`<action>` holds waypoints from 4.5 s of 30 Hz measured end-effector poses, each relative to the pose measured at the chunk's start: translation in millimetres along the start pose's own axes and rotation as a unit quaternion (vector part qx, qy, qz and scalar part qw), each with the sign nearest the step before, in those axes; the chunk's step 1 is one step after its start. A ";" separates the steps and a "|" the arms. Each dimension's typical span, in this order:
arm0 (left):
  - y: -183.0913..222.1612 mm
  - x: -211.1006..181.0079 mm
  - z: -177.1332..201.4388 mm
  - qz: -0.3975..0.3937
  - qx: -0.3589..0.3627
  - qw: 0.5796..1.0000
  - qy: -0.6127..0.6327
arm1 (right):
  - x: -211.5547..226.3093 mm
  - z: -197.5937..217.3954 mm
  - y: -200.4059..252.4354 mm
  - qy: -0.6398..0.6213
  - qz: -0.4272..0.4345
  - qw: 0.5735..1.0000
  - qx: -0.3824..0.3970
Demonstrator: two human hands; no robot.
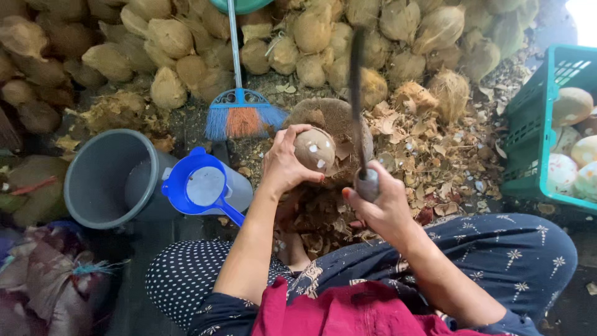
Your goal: The person sits on the floor and uses a large knife to peel the husk off a coconut, rotating it to remove the outer layer. After finishing one coconut, the person places it in a green crate and picks up another coconut to continue the peeling process.
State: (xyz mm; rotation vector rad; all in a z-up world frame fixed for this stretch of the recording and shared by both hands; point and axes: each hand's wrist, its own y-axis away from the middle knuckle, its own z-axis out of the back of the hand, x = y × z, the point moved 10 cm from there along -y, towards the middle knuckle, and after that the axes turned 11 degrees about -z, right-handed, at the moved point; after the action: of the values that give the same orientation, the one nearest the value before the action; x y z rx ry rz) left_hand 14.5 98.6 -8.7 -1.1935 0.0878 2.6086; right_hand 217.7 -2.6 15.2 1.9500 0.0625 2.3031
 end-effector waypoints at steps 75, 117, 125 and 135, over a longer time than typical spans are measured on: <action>-52.3 33.9 20.6 0.101 0.082 0.972 0.196 | 52.5 -18.4 -0.7 0.006 0.012 0.999 0.041; -54.2 32.6 1.6 0.073 0.108 0.982 0.137 | 66.1 -6.3 4.0 -0.073 0.021 0.993 0.090; -40.4 3.3 13.6 0.088 0.127 0.984 0.093 | -94.1 -64.4 -0.7 -0.183 -0.346 0.916 0.089; -27.2 22.4 10.0 -0.018 0.066 0.984 0.166 | -141.5 -48.5 -12.2 -0.196 -0.382 0.871 0.238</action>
State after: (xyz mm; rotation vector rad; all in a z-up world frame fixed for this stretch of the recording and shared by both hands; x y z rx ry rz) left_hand 0.5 131.2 -17.4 -1.5520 0.2970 2.3072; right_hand 193.5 -5.3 -132.9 2.0106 1.2168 1.4261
